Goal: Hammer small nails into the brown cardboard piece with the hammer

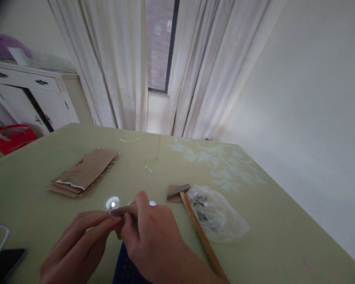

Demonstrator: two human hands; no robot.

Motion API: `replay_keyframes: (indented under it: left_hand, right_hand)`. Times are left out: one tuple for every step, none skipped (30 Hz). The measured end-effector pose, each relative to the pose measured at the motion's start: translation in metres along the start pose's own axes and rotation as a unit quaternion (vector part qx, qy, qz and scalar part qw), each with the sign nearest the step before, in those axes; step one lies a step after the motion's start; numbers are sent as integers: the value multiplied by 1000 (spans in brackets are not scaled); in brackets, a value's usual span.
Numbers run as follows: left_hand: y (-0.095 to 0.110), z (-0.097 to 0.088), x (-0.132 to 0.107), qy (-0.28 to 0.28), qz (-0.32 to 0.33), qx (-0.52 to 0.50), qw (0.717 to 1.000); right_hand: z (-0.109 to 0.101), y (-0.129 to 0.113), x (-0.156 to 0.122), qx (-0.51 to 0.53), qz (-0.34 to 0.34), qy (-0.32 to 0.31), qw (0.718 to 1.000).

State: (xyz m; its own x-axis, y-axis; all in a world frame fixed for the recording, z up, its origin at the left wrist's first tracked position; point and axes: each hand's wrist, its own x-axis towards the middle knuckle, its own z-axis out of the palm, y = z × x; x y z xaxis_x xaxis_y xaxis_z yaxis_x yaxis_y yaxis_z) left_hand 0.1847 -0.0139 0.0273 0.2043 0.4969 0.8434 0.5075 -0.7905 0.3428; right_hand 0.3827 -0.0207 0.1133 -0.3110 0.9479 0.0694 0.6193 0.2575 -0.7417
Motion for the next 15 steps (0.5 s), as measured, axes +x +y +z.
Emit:
replay_keyframes:
  left_hand:
    - [2,-3,0,-4,3,8,1000]
    - [4,-6,2,-2,2,18,1000]
    - [6,-9,5,12,-8,29,999]
    - [6,-12,9,35,-27,42,998]
    - [4,-15,14,61,-59,58,995]
    - [-1,-18,19,79,-100,71,989]
    - [-9,-22,24,77,-151,78,983]
    - [-20,-26,28,36,-216,79,973]
    - [-33,-30,31,-31,-268,49,962]
    - [-47,-35,32,-113,-324,15,939]
    - [-60,-38,32,-190,-362,-7,913]
    - [-72,-41,31,-245,-385,-8,890]
    - [-81,-42,29,-282,-398,8,873]
    - [-88,-42,26,-312,-405,30,859]
    - [-92,-40,23,-333,-409,55,848]
  right_hand:
    - [0,2,2,-12,0,3,1000]
    - [-1,4,4,-36,6,16,999]
    - [-2,7,7,-68,19,37,997]
    - [-5,11,10,-102,34,61,992]
    - [-9,16,14,-129,53,90,986]
    - [-13,20,17,-136,68,107,983]
    - [-18,24,20,-123,71,114,983]
    - [-23,28,23,-99,66,116,986]
    - [-27,30,24,-75,61,119,988]
    - [-31,32,26,-52,55,123,989]
    - [-34,32,26,-32,51,126,990]
    - [-36,32,27,-15,49,126,991]
    - [-37,32,27,4,47,121,992]
    - [-37,32,26,24,46,111,992]
    - [-37,33,26,47,46,98,993]
